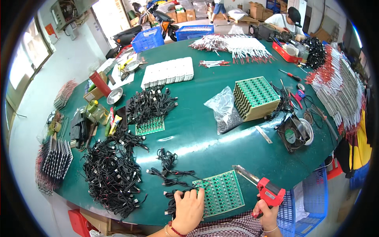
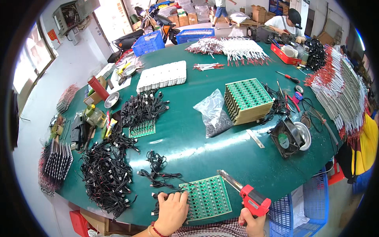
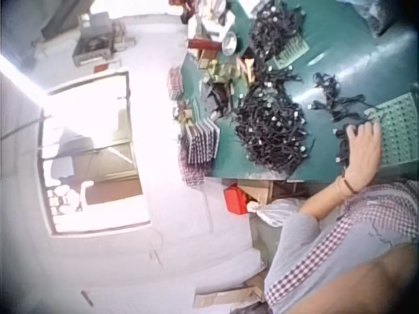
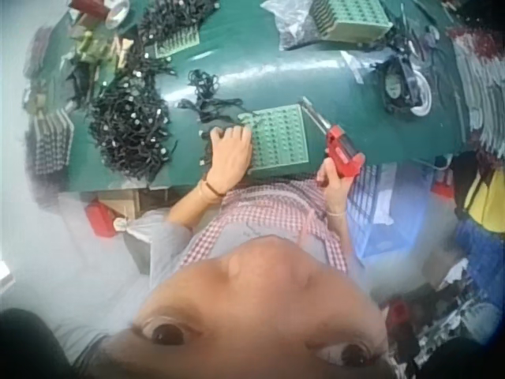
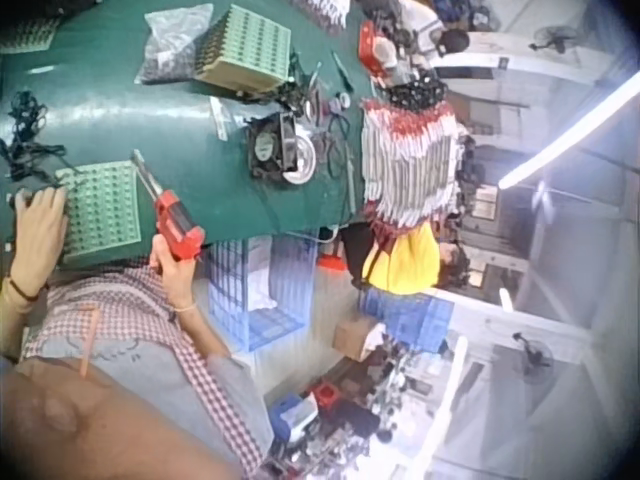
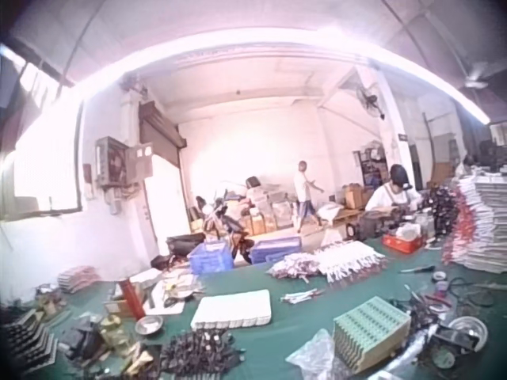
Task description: The person solders electronic components and wire harnesses onto a printed circuit board using a soldering iron.
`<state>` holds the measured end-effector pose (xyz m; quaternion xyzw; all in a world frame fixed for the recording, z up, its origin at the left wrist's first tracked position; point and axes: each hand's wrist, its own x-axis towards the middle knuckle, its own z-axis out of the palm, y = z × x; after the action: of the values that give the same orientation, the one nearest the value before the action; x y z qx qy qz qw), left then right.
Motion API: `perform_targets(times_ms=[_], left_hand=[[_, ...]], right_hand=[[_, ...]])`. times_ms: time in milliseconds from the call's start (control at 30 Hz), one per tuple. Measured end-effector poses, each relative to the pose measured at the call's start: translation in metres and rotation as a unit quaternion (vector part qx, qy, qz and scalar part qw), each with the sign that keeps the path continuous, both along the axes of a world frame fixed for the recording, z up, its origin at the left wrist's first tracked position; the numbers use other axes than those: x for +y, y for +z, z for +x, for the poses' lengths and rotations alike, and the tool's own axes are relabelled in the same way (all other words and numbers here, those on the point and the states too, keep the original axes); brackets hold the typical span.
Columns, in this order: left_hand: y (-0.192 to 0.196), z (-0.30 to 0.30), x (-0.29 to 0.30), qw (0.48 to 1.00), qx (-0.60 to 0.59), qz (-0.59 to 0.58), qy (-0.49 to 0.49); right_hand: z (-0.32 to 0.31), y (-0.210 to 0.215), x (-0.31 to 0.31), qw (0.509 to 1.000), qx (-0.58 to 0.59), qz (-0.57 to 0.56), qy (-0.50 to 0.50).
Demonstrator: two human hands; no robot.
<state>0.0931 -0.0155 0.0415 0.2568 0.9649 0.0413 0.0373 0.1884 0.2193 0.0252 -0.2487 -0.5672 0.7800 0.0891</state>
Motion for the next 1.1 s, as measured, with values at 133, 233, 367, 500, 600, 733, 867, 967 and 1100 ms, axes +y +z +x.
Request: perform_targets(times_ms=[133,233,367,500,600,733,867,967,1100], left_hand=[[0.013,0.000,0.009,0.994,0.014,0.110,0.010],[0.017,-0.011,0.014,0.973,-0.065,0.223,-0.014],[0.035,-0.042,0.004,0.990,-0.013,0.042,-0.130],[0.015,-0.075,-0.046,0.979,-0.031,0.163,-0.120],[0.002,-0.095,-0.069,0.977,-0.010,0.207,0.041],[-0.017,-0.094,-0.076,0.983,0.131,0.121,0.032],[-0.019,-0.113,-0.087,0.979,0.133,0.152,-0.008],[-0.012,-0.133,-0.102,0.925,0.213,0.315,0.015],[0.016,-0.120,-0.083,0.893,0.188,0.402,0.073]], right_hand=[[-0.001,-0.001,0.007,1.000,0.017,0.009,0.009],[-0.001,0.005,0.001,0.999,0.011,-0.003,-0.038],[0.003,0.007,0.003,0.999,0.032,-0.011,-0.025],[0.006,0.002,0.005,0.999,0.037,-0.014,-0.018],[0.009,0.004,0.004,0.998,0.031,-0.023,-0.048],[0.011,0.004,0.005,0.999,0.038,-0.021,-0.030],[0.009,0.007,0.002,0.999,0.036,-0.018,-0.026],[0.008,0.009,0.001,0.999,0.053,-0.005,-0.003],[0.003,0.017,-0.008,0.998,0.052,-0.019,-0.020]])
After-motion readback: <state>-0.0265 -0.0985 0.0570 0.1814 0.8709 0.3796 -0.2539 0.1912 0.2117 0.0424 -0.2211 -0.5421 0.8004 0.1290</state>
